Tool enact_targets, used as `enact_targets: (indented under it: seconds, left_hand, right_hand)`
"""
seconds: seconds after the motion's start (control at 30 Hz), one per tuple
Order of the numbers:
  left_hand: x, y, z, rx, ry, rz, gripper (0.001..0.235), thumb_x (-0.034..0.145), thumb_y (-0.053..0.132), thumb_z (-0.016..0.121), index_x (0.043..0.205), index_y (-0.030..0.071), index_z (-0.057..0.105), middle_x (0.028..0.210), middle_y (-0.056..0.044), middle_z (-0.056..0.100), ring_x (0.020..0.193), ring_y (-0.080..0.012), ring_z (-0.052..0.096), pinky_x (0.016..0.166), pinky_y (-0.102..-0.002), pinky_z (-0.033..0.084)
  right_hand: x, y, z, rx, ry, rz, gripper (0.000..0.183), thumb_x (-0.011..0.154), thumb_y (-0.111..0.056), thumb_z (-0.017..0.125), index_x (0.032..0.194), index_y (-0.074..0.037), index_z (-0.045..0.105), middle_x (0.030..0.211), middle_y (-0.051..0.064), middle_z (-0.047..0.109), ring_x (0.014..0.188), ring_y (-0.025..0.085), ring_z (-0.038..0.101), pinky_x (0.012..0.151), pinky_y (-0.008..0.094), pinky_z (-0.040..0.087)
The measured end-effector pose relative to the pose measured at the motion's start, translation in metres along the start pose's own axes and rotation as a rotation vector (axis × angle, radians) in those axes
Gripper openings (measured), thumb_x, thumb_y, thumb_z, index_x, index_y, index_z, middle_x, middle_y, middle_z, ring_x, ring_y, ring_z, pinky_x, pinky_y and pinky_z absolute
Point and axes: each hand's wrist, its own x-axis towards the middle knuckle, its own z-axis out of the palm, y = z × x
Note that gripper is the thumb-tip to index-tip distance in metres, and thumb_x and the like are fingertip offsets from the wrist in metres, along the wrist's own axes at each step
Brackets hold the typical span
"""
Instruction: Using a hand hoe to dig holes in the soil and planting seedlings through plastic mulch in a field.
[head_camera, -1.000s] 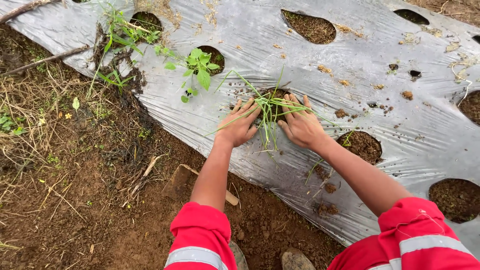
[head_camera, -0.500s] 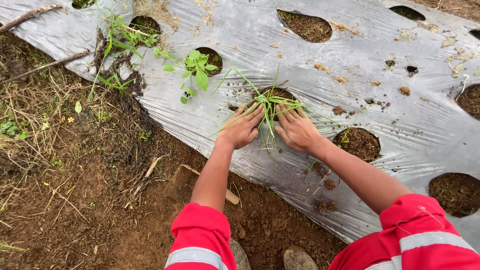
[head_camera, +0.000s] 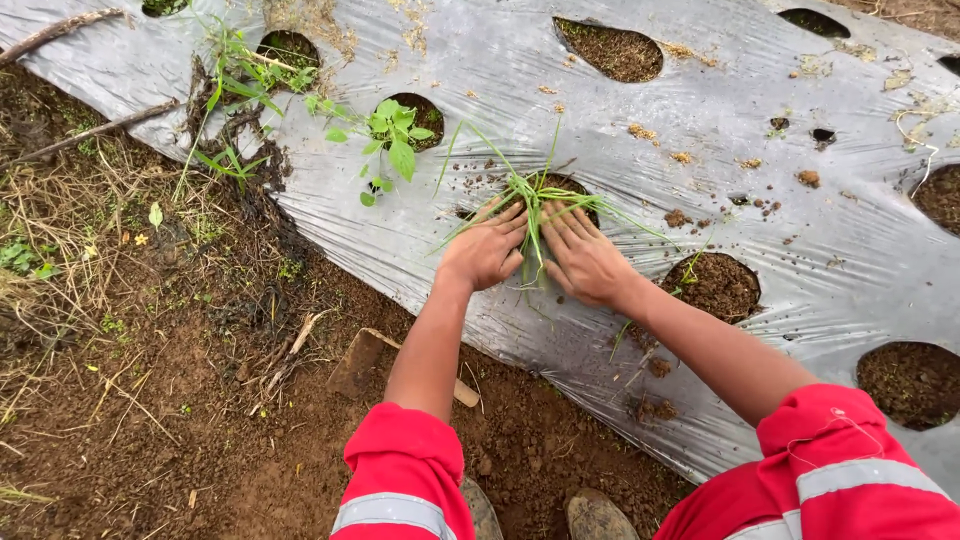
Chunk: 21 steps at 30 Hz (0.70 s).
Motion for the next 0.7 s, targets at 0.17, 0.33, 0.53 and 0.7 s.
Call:
enact_targets:
  seconds: [0.17, 0.33, 0.53, 0.7]
  left_hand:
    - [0.004, -0.003, 0.015, -0.072, -0.060, -0.056, 0.065, 0.097, 0.040, 0.037, 0.157, 0.020, 0.045, 0.166, 0.003, 0.040, 0.157, -0.0191, 0.029, 0.132, -0.050, 0.015]
    - [0.008, -0.007, 0.020, -0.151, -0.129, -0.122, 0.065, 0.097, 0.037, 0.035, 0.160, 0.022, 0.042, 0.168, 0.006, 0.037, 0.158, -0.0160, 0.026, 0.132, -0.047, 0.015]
    - [0.007, 0.012, -0.045, -0.080, -0.122, -0.224, 0.067, 0.100, 0.040, 0.034, 0.161, 0.014, 0.038, 0.167, -0.006, 0.038, 0.157, -0.0211, 0.030, 0.133, -0.043, 0.014]
    - [0.016, 0.023, -0.022, -0.039, -0.196, -0.293, 0.074, 0.101, 0.041, 0.033, 0.168, 0.013, 0.018, 0.175, -0.006, 0.020, 0.162, -0.0275, 0.009, 0.131, -0.056, -0.001]
  right_hand:
    - [0.003, -0.004, 0.016, -0.069, -0.123, 0.035, 0.076, 0.103, -0.056, 0.036, 0.151, 0.002, 0.044, 0.156, 0.024, 0.045, 0.153, 0.035, 0.034, 0.126, 0.051, 0.018]
    - [0.003, 0.001, 0.028, -0.086, -0.155, 0.050, 0.080, 0.105, -0.061, 0.034, 0.155, 0.002, 0.039, 0.160, 0.023, 0.041, 0.155, 0.034, 0.030, 0.127, 0.052, 0.013]
    - [0.001, -0.008, 0.003, -0.041, -0.157, 0.264, 0.079, 0.108, -0.057, 0.034, 0.155, 0.007, 0.038, 0.157, 0.027, 0.043, 0.151, 0.038, 0.034, 0.127, 0.050, 0.013]
    - [0.007, 0.002, 0.042, -0.116, -0.237, 0.260, 0.076, 0.104, -0.054, 0.038, 0.157, 0.001, 0.037, 0.162, 0.023, 0.038, 0.155, 0.036, 0.027, 0.125, 0.056, 0.014]
